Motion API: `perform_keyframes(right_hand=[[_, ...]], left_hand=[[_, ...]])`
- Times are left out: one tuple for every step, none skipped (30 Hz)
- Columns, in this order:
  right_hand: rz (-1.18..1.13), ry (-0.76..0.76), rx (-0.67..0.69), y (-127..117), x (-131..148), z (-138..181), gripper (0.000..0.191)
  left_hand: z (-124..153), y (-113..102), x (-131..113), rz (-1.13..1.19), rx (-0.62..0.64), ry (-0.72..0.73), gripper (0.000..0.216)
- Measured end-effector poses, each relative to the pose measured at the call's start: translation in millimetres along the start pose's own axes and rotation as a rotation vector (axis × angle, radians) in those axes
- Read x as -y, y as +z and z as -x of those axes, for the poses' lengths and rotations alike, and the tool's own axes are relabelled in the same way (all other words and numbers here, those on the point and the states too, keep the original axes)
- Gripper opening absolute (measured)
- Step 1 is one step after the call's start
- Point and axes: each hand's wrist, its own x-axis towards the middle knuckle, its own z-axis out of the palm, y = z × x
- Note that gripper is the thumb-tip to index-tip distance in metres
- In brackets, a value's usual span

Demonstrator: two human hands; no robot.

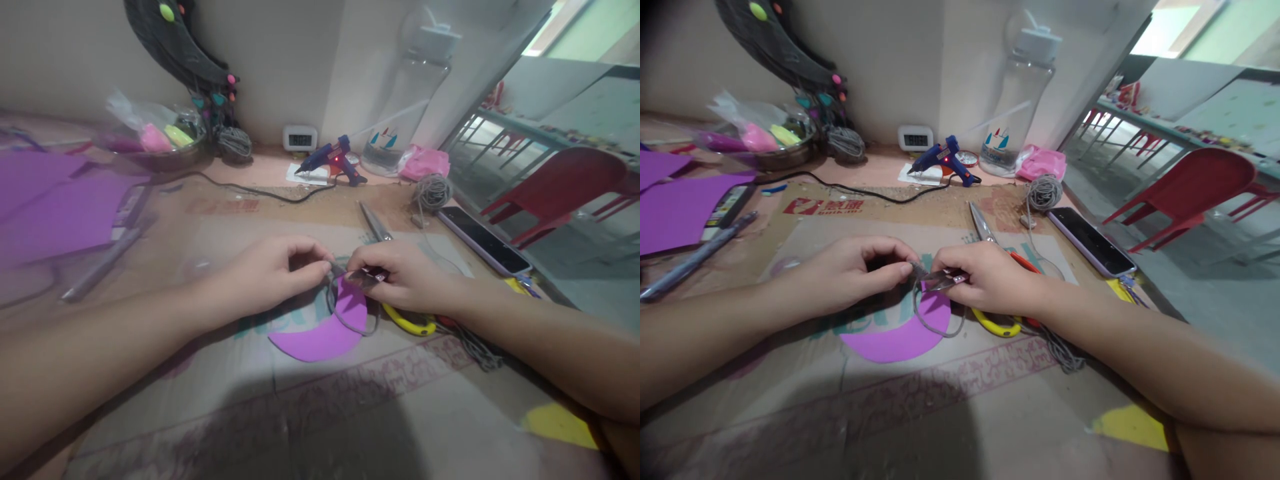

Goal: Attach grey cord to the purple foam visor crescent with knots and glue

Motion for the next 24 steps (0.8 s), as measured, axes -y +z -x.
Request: perform_keyframes(right_hand=[[-0.003, 0.004, -0.001, 0.0, 0.1, 0.0, 0.008], [-0.008, 0.009, 0.000, -0.1, 0.3, -0.1, 0.007], [-0.016, 0.014, -0.002, -0.2, 0.5, -0.2, 0.007], [-0.026, 0.017, -0.004, -0.3, 0.7, -0.5, 0.007], [-0.036, 0.022, -0.005, -0.4, 0.9, -0.9, 0.006], [-0.045, 0.023, -0.008, -0.6, 1.1, -1.3, 0.006], [-0.053, 0.022, -0.010, -0.7, 1.2, -1.6, 0.006], [-0.060, 0.020, -0.011, -0.8, 1.3, -2.0, 0.005], [-0.064, 0.018, -0.011, -0.8, 1.3, -2.2, 0.004], [-0.066, 0.018, -0.010, -0.8, 1.2, -2.3, 0.004], [-0.067, 0.021, -0.008, -0.7, 1.1, -2.3, 0.003], [-0.069, 0.025, -0.003, -0.6, 1.0, -2.1, 0.003], [-0.072, 0.028, 0.000, -0.6, 1.1, -1.8, 0.002], [-0.075, 0.026, 0.002, -0.7, 1.3, -1.5, 0.000], [-0.078, 0.015, 0.002, -0.9, 1.8, -1.2, 0.004], [-0.078, -0.008, -0.006, -1.3, 2.6, -0.9, 0.009], [-0.073, -0.035, -0.021, -1.9, 3.5, -0.6, 0.016], [-0.061, -0.064, -0.041, -2.5, 4.7, -0.4, 0.023], [-0.039, -0.089, -0.065, -3.0, 5.9, -0.3, 0.029], [-0.007, -0.109, -0.088, -3.5, 7.1, -0.3, 0.034], [0.031, -0.123, -0.106, -3.7, 8.1, -0.5, 0.037], [0.072, -0.132, -0.120, -3.8, 8.8, -0.7, 0.039], [0.114, -0.139, -0.128, -3.7, 9.2, -1.1, 0.042], [0.152, -0.145, -0.135, -3.5, 9.3, -1.5, 0.044]], left_hand=[[0.0, -0.2, 0.0, -0.008, -0.004, 0.005, 0.024], [-0.1, -0.4, -0.1, -0.015, -0.011, 0.012, 0.025], [-0.3, -0.6, -0.4, -0.020, -0.018, 0.021, 0.026], [-0.6, -0.7, -0.7, -0.022, -0.025, 0.030, 0.028], [-0.9, -0.8, -1.0, -0.021, -0.031, 0.040, 0.029], [-1.3, -0.8, -1.2, -0.017, -0.035, 0.048, 0.029], [-1.7, -0.7, -1.3, -0.011, -0.041, 0.056, 0.030], [-2.0, -0.7, -1.3, -0.003, -0.047, 0.061, 0.030], [-2.2, -0.6, -1.1, 0.005, -0.049, 0.066, 0.030], [-2.3, -0.6, -0.9, 0.014, -0.050, 0.071, 0.030], [-2.3, -0.6, -0.6, 0.023, -0.048, 0.075, 0.030], [-2.3, -0.7, -0.3, 0.033, -0.045, 0.077, 0.029], [-2.3, -0.9, 0.0, 0.042, -0.041, 0.077, 0.029], [-2.2, -1.1, 0.2, 0.048, -0.037, 0.074, 0.029], [-2.1, -1.3, 0.4, 0.053, -0.035, 0.069, 0.029], [-2.0, -1.5, 0.5, 0.052, -0.036, 0.065, 0.029], [-1.8, -1.6, 0.6, 0.045, -0.036, 0.062, 0.029], [-1.7, -1.6, 0.7, 0.033, -0.035, 0.058, 0.029], [-1.6, -1.5, 0.8, 0.019, -0.031, 0.052, 0.030], [-1.5, -1.5, 0.9, 0.006, -0.026, 0.047, 0.030], [-1.3, -1.4, 0.9, -0.005, -0.020, 0.040, 0.030], [-1.3, -1.3, 0.9, -0.013, -0.016, 0.035, 0.031], [-1.3, -1.4, 0.9, -0.017, -0.013, 0.033, 0.031], [-1.3, -1.4, 0.8, -0.018, -0.013, 0.034, 0.031]])
